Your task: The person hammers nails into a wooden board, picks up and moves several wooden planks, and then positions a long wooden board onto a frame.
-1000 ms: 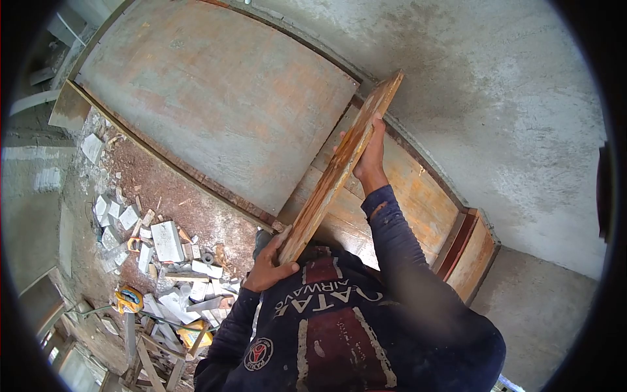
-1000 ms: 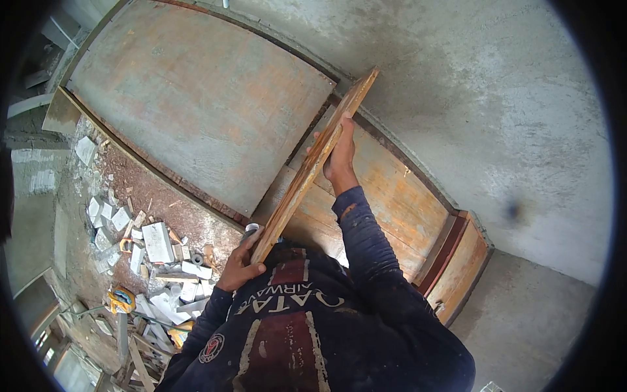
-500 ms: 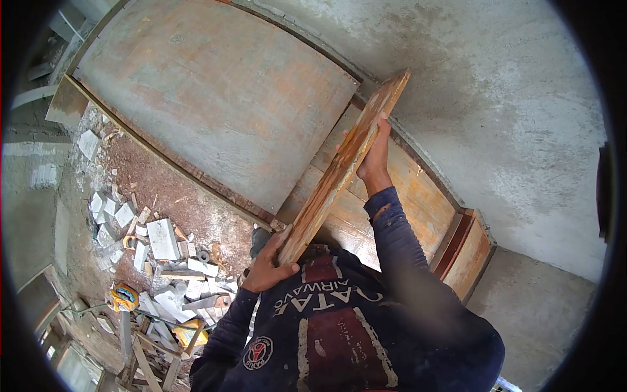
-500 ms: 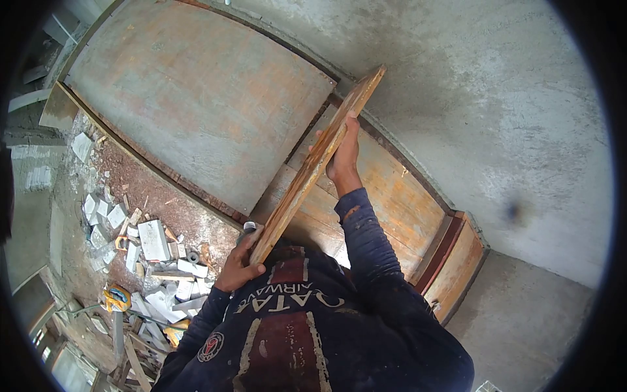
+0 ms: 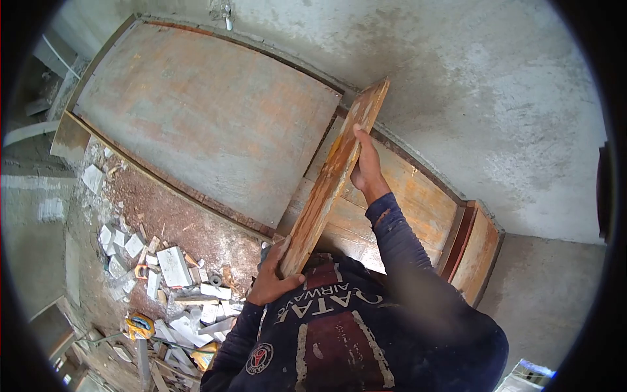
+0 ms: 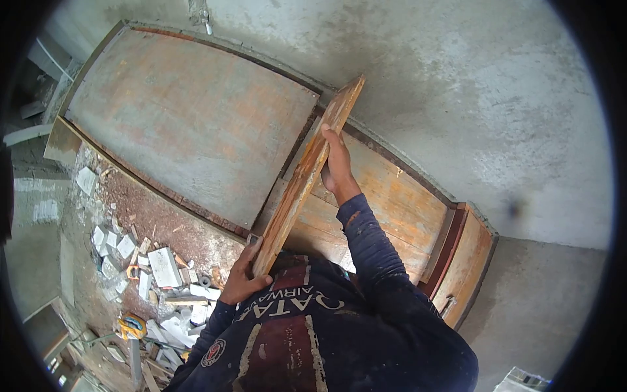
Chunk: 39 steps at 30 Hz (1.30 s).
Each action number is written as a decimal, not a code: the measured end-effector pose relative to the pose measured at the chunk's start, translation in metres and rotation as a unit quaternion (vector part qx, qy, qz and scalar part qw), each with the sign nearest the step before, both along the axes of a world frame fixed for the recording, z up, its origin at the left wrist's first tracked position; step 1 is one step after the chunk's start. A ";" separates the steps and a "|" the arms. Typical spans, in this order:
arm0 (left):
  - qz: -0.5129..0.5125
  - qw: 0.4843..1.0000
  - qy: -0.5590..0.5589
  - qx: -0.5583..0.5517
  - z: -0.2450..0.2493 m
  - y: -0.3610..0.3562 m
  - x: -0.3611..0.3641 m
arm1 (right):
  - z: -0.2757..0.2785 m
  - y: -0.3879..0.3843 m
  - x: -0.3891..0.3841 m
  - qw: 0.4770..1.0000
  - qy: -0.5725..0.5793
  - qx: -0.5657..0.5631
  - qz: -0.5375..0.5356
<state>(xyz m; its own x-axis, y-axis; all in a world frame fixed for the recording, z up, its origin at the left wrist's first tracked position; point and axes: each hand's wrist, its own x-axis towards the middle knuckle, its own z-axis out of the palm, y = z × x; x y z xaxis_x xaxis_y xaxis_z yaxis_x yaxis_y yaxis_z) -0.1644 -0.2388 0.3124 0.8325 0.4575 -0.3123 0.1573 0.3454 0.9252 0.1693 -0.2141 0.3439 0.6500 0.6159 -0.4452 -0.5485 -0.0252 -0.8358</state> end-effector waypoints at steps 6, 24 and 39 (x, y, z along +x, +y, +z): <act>-0.048 0.995 0.043 0.078 0.026 0.018 -0.021 | -0.017 -0.037 -0.007 0.992 0.107 0.072 0.009; -0.417 0.868 0.025 0.267 0.061 0.035 0.074 | 0.014 -0.259 -0.105 0.930 0.045 0.054 -0.360; -0.471 0.728 -0.143 0.478 0.078 -0.143 0.154 | 0.006 -0.453 -0.105 0.782 -0.052 0.121 -0.609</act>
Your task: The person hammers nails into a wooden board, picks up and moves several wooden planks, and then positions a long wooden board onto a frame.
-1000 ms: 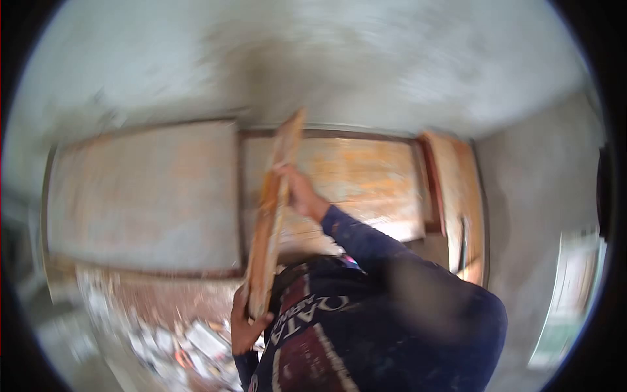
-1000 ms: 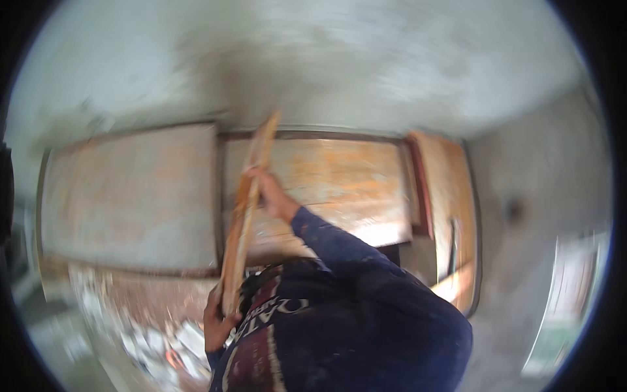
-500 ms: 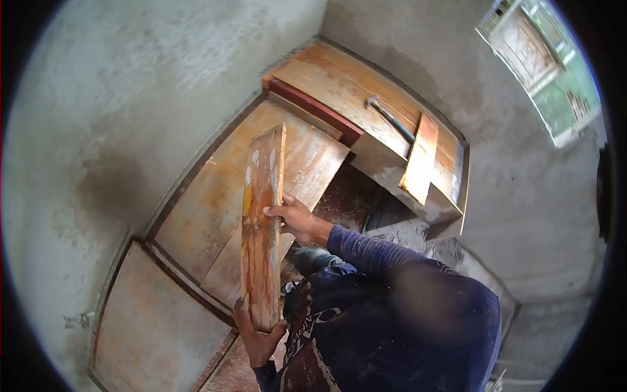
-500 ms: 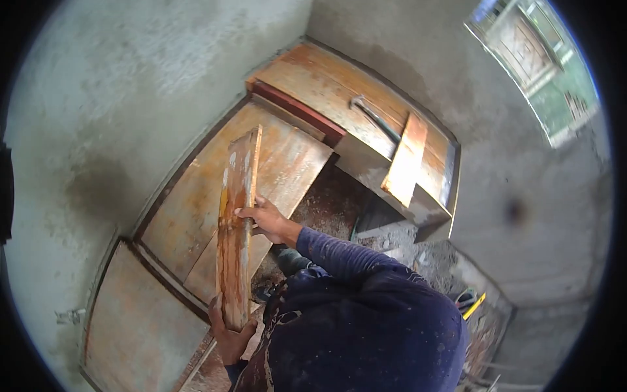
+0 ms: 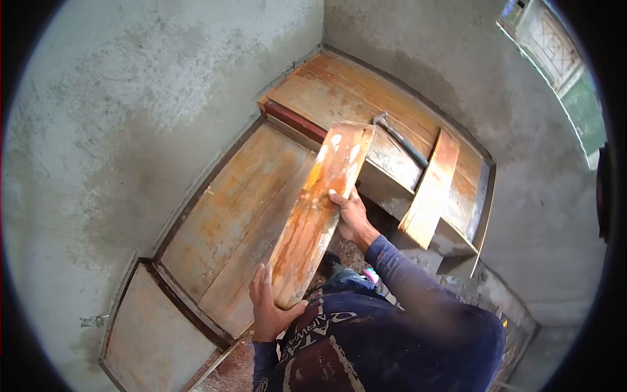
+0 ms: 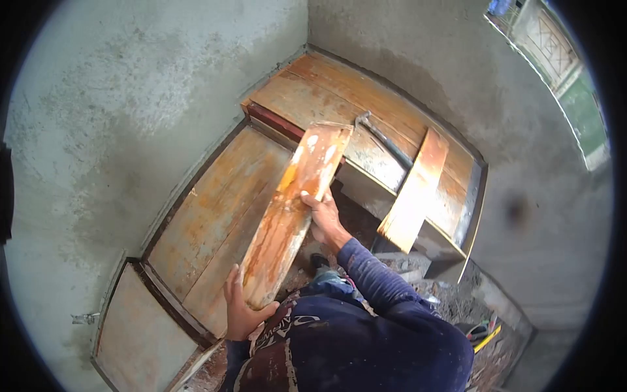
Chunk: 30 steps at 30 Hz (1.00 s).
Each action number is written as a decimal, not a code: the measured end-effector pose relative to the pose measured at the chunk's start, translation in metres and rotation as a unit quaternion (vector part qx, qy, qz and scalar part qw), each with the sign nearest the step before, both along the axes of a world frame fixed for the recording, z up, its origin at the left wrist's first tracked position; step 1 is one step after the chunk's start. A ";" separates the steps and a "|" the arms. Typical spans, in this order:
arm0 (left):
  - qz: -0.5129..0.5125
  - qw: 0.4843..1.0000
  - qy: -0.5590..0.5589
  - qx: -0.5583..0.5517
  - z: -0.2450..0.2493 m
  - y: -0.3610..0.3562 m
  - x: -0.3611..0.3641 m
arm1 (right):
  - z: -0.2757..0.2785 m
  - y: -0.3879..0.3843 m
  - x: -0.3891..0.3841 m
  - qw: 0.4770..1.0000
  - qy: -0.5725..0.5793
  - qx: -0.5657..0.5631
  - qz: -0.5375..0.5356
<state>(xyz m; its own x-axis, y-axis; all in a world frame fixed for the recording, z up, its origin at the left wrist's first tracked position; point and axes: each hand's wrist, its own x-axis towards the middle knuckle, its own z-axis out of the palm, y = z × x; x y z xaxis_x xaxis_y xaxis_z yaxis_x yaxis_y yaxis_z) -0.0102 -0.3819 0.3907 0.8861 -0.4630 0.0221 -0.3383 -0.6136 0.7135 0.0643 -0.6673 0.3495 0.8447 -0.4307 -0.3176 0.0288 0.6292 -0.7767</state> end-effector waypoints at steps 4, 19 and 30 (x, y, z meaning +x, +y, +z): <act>0.001 1.000 0.017 -0.013 -0.006 -0.071 0.009 | -0.014 -0.070 0.005 1.000 0.013 0.006 -0.003; 0.079 0.997 0.022 -0.006 -0.007 -0.126 0.025 | -0.022 -0.163 0.038 0.994 0.057 0.038 -0.083; -0.070 0.973 0.179 -0.126 -0.017 -0.170 0.048 | -0.007 -0.257 -0.017 0.967 0.105 -0.103 -0.207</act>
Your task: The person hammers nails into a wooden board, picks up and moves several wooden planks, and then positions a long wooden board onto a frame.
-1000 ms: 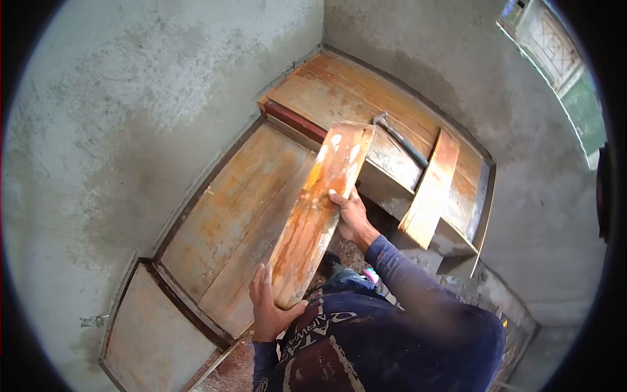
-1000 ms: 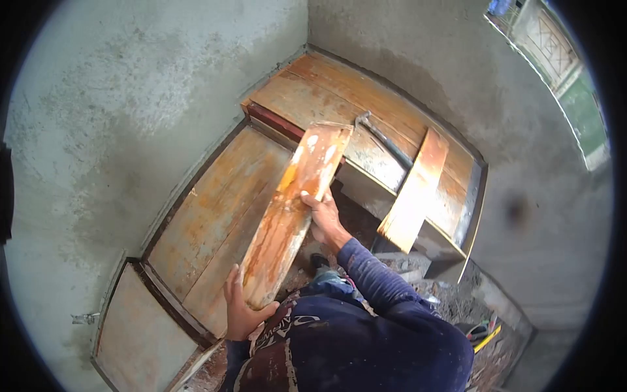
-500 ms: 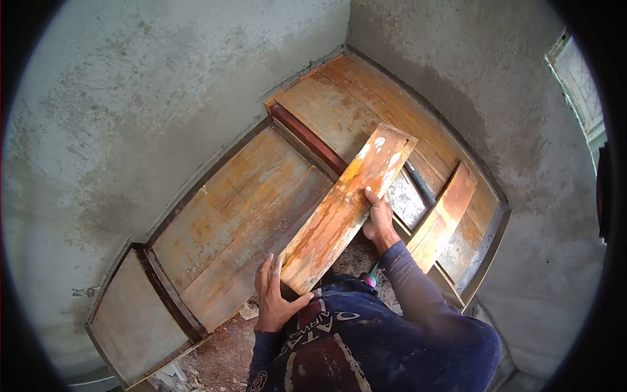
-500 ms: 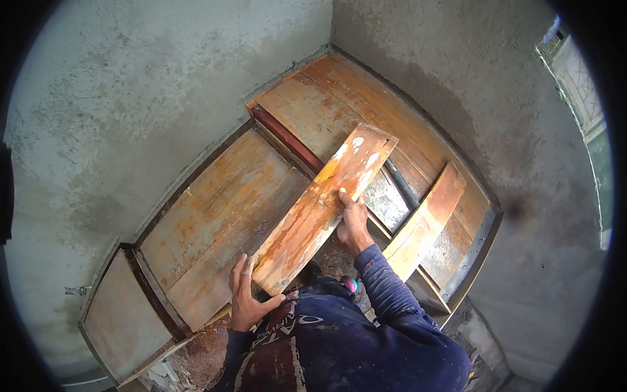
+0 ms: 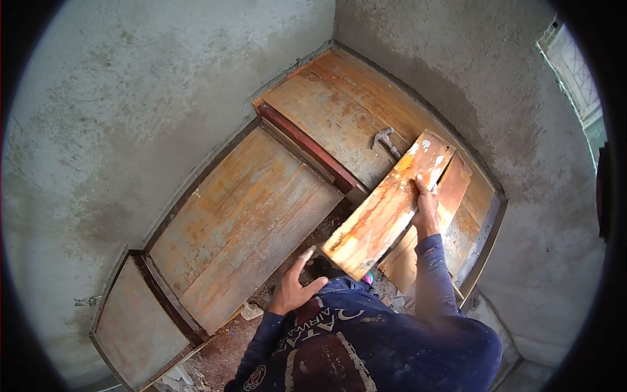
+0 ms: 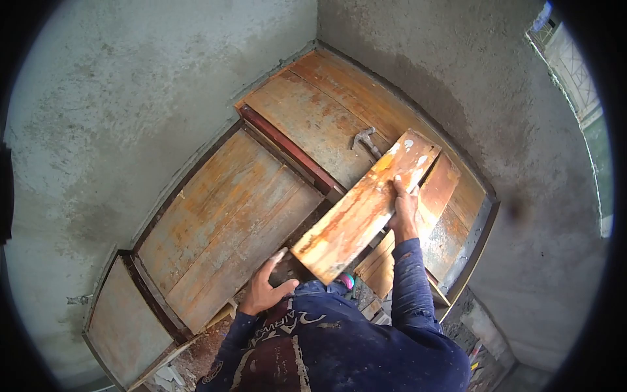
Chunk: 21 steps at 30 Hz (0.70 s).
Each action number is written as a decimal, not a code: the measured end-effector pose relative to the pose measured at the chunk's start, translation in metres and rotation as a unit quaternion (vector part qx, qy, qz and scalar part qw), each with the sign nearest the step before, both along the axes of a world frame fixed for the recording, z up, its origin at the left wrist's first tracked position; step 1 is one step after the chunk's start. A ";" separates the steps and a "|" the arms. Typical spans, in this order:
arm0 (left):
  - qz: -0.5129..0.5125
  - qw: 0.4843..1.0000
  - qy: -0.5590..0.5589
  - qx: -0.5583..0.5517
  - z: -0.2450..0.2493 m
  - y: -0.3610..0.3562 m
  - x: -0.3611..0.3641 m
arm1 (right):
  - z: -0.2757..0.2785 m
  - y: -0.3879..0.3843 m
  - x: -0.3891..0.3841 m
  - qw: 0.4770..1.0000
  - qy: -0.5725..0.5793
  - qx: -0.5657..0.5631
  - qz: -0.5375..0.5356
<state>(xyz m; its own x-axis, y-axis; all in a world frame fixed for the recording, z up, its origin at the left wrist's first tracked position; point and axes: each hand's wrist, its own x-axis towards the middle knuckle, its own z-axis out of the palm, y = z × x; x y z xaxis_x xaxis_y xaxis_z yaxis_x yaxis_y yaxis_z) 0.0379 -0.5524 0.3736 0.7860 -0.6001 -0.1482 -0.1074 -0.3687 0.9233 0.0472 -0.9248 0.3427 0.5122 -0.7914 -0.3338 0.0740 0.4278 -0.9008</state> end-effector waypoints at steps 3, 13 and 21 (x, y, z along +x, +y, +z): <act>-0.093 0.995 0.017 -0.031 -0.004 -0.018 0.007 | -0.002 -0.043 -0.032 0.998 0.040 -0.043 -0.001; -0.154 0.986 0.058 -0.003 -0.027 -0.035 0.002 | -0.003 -0.100 -0.105 0.964 0.209 -0.163 -0.010; -0.118 0.989 0.068 0.051 -0.030 -0.035 0.000 | -0.030 -0.118 -0.124 0.870 0.392 -0.298 -0.013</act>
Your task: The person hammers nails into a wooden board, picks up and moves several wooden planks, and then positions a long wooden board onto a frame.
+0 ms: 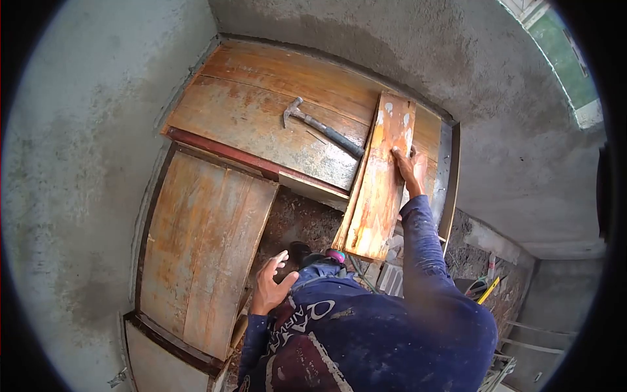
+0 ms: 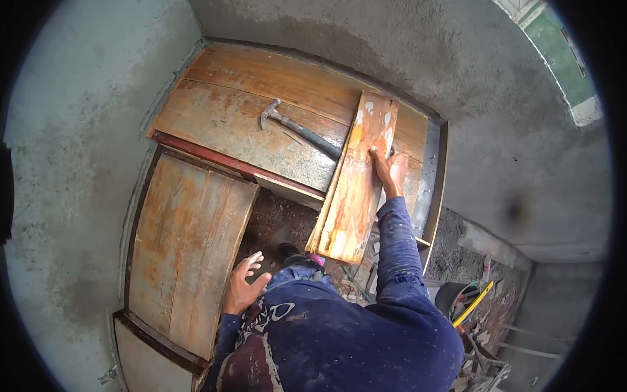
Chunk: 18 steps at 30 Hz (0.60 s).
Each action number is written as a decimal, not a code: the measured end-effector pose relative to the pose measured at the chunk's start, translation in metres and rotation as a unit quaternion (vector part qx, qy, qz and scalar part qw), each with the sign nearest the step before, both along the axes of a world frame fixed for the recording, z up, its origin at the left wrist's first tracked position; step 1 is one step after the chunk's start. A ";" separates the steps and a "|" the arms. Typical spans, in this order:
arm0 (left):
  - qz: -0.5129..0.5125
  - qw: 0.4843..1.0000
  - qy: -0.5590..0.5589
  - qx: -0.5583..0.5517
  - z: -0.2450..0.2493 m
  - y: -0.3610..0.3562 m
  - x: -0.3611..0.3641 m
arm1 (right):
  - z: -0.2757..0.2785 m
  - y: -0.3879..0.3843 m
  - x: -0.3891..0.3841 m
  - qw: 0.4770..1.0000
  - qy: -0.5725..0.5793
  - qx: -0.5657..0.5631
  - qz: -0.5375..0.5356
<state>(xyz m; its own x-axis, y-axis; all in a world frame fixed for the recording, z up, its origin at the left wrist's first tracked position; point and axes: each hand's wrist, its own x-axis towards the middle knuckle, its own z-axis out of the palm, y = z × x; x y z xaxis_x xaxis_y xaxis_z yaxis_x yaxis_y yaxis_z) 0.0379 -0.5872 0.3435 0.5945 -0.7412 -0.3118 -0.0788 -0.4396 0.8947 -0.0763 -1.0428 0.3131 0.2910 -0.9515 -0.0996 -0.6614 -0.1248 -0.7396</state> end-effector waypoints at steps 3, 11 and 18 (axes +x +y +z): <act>-0.006 1.000 -0.001 -0.021 -0.006 -0.004 -0.006 | -0.022 -0.001 -0.011 0.987 0.070 -0.142 0.012; 0.037 0.994 -0.094 -0.050 -0.047 0.014 -0.024 | 0.035 0.077 0.033 0.949 -0.051 -0.179 0.255; 0.178 0.980 -0.081 -0.025 -0.074 0.039 -0.047 | 0.080 0.160 0.099 0.908 -0.111 -0.197 0.353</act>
<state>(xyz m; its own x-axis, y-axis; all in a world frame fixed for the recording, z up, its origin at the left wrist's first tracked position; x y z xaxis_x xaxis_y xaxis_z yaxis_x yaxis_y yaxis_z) -0.0093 -0.5481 0.2694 0.8565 -0.4904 -0.1610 -0.0714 -0.4215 0.9040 0.0228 -0.8825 0.3932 0.8140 -0.4688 0.3431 -0.1539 -0.7435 -0.6508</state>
